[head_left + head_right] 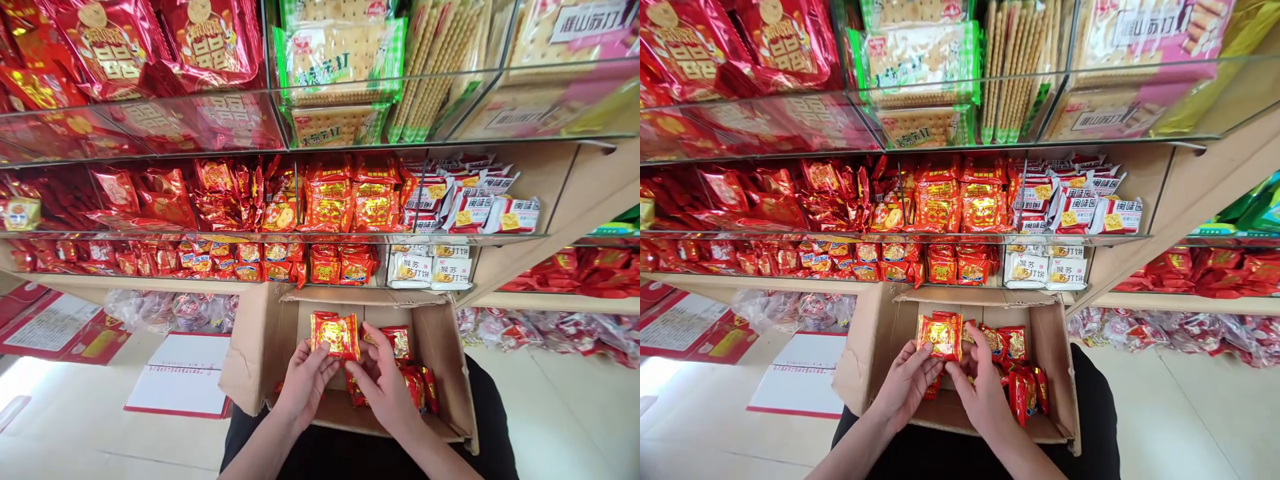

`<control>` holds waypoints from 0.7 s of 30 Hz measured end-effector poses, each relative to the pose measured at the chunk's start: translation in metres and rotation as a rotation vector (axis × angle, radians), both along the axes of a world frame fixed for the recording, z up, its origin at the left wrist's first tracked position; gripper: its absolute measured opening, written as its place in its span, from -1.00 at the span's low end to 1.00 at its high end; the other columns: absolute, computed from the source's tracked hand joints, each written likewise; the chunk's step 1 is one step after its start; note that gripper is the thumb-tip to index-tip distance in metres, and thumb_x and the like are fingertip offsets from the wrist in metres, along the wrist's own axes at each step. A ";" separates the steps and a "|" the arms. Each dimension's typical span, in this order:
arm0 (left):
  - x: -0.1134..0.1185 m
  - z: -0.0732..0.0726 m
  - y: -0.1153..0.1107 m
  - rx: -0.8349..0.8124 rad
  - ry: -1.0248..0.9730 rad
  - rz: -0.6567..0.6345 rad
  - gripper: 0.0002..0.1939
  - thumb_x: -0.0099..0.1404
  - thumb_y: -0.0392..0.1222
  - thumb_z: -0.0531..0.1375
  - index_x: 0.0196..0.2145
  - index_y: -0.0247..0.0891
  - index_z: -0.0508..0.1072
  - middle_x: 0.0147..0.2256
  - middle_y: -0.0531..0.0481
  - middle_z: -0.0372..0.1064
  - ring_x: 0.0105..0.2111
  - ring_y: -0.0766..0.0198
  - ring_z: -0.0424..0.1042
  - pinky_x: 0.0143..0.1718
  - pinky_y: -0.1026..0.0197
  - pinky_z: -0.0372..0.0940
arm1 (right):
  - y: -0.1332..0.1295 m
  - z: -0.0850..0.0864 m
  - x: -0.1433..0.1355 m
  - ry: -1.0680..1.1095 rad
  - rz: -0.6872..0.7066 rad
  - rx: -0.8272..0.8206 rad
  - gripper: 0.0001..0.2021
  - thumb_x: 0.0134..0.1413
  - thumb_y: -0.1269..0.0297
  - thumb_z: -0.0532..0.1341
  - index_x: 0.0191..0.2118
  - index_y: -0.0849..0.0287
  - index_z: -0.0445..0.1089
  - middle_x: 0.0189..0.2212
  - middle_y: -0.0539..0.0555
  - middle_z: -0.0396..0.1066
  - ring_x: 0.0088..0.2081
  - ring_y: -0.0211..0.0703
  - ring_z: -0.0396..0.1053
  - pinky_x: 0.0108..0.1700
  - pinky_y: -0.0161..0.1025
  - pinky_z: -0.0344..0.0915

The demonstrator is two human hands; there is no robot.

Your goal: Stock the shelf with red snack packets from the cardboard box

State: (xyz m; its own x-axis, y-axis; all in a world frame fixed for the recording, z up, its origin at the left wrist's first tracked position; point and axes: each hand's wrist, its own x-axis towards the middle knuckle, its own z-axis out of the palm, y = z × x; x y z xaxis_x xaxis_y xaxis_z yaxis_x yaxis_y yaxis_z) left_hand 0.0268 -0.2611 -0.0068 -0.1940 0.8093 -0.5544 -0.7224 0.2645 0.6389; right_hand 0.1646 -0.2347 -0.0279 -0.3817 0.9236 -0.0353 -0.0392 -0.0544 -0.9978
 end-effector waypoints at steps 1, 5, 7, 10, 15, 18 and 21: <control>0.001 0.000 0.001 0.012 -0.007 0.009 -0.74 -0.01 -0.28 0.30 -0.43 -0.26 0.25 -0.39 0.00 0.46 -0.43 0.39 0.43 -0.32 0.30 0.33 | -0.002 0.000 -0.001 -0.036 0.001 0.029 -0.49 0.08 0.21 0.10 0.13 0.05 -0.07 -0.08 0.13 0.29 -0.13 -0.13 0.32 -0.09 -0.16 0.28; 0.000 -0.001 -0.001 0.027 0.010 -0.008 -0.73 -0.03 -0.29 0.31 -0.42 -0.27 0.26 -0.38 -0.01 0.47 -0.43 0.36 0.45 -0.31 0.28 0.35 | -0.002 -0.001 -0.002 -0.206 -0.006 0.078 -0.75 0.08 0.17 0.10 -0.12 0.09 0.28 -0.19 0.08 0.36 -0.24 -0.14 0.34 -0.20 -0.24 0.29; -0.001 -0.002 -0.003 0.029 0.032 -0.013 -0.73 -0.04 -0.28 0.32 -0.43 -0.28 0.27 -0.38 0.00 0.47 -0.43 0.36 0.45 -0.32 0.28 0.35 | 0.000 -0.002 -0.002 -0.220 0.001 0.070 -0.80 0.06 0.15 0.11 -0.23 0.11 0.34 -0.30 0.05 0.38 -0.32 -0.17 0.33 -0.27 -0.27 0.27; -0.004 -0.002 -0.006 0.041 0.061 -0.057 -0.76 -0.01 -0.26 0.30 -0.42 -0.30 0.29 -0.38 -0.02 0.47 -0.41 0.36 0.46 -0.31 0.30 0.34 | 0.004 -0.004 -0.002 -0.186 0.003 -0.007 -0.80 0.02 0.13 0.14 -0.33 0.14 0.37 -0.43 0.02 0.37 -0.42 -0.22 0.30 -0.35 -0.30 0.25; -0.012 0.001 -0.007 0.033 0.070 -0.141 -0.76 0.03 -0.23 0.28 -0.34 -0.33 0.34 -0.39 -0.06 0.48 -0.36 0.26 0.49 -0.29 0.27 0.35 | 0.008 -0.009 0.001 -0.030 -0.009 -0.199 -0.78 -0.04 0.11 0.20 -0.31 0.14 0.38 -0.43 0.02 0.39 -0.38 -0.19 0.34 -0.29 -0.25 0.30; -0.016 0.001 -0.006 0.026 0.103 -0.173 -0.74 0.03 -0.23 0.28 -0.31 -0.34 0.37 -0.38 -0.07 0.49 -0.35 0.25 0.49 -0.29 0.28 0.36 | 0.009 -0.008 0.002 0.039 -0.021 -0.275 -0.77 -0.10 0.11 0.25 -0.34 0.15 0.38 -0.45 0.02 0.40 -0.38 -0.18 0.37 -0.26 -0.21 0.32; -0.017 0.001 -0.006 0.015 0.123 -0.188 -0.71 0.02 -0.23 0.29 -0.28 -0.34 0.37 -0.37 -0.07 0.49 -0.35 0.24 0.49 -0.29 0.27 0.36 | 0.009 -0.006 0.001 0.117 -0.061 -0.359 -0.74 -0.17 0.11 0.29 -0.37 0.16 0.37 -0.46 0.01 0.40 -0.37 -0.16 0.40 -0.24 -0.17 0.34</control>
